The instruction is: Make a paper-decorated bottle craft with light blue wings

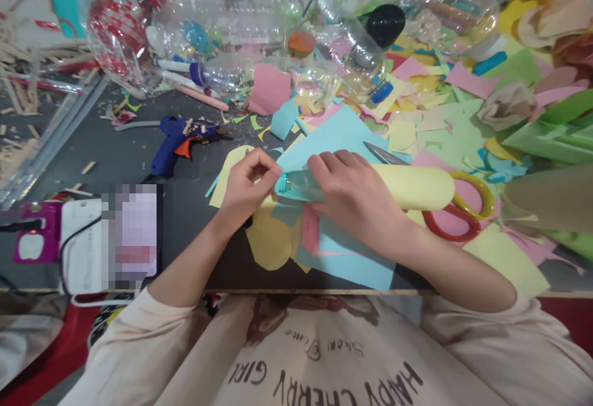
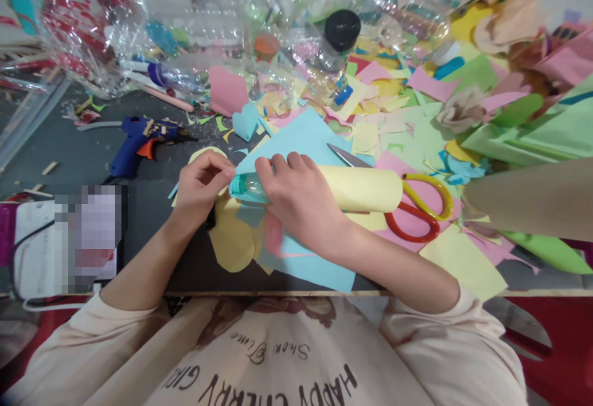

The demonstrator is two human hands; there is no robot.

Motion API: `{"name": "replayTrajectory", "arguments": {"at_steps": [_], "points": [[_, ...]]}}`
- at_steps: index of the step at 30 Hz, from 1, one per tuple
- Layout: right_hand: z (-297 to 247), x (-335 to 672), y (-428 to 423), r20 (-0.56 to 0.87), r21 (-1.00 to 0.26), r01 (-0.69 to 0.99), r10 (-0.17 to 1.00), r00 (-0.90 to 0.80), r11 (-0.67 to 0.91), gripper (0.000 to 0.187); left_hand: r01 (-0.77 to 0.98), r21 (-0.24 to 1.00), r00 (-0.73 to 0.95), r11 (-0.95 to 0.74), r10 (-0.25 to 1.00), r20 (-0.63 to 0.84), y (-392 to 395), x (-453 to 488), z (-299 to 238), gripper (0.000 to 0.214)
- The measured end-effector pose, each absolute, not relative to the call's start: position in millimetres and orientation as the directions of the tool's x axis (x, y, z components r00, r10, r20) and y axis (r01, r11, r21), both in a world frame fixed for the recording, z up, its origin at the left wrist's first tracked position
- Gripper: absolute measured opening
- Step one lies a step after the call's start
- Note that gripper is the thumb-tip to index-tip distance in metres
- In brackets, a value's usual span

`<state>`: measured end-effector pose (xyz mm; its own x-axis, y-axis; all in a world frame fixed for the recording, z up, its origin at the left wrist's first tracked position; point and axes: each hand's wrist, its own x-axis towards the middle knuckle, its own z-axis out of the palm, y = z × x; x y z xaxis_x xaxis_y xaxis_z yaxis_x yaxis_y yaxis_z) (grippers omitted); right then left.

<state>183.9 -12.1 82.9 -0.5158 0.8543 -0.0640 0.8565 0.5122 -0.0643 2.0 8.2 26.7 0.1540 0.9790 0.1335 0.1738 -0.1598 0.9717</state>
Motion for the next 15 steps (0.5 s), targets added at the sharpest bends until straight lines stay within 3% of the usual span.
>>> {"name": "replayTrajectory", "arguments": {"at_steps": [10,15], "points": [[84.5,184.8,-9.9,-0.047,-0.059,0.862,0.861,-0.506,0.504,0.018,0.195,0.971,0.151,-0.137,0.983,0.108,7.5,0.7,26.2,0.033],[88.5,188.9,-7.2,-0.035,-0.074,0.867,0.868,-0.496,0.493,0.020,0.188,0.980,0.208,-0.061,0.978,0.021,2.6,0.1,26.0,0.033]]}}
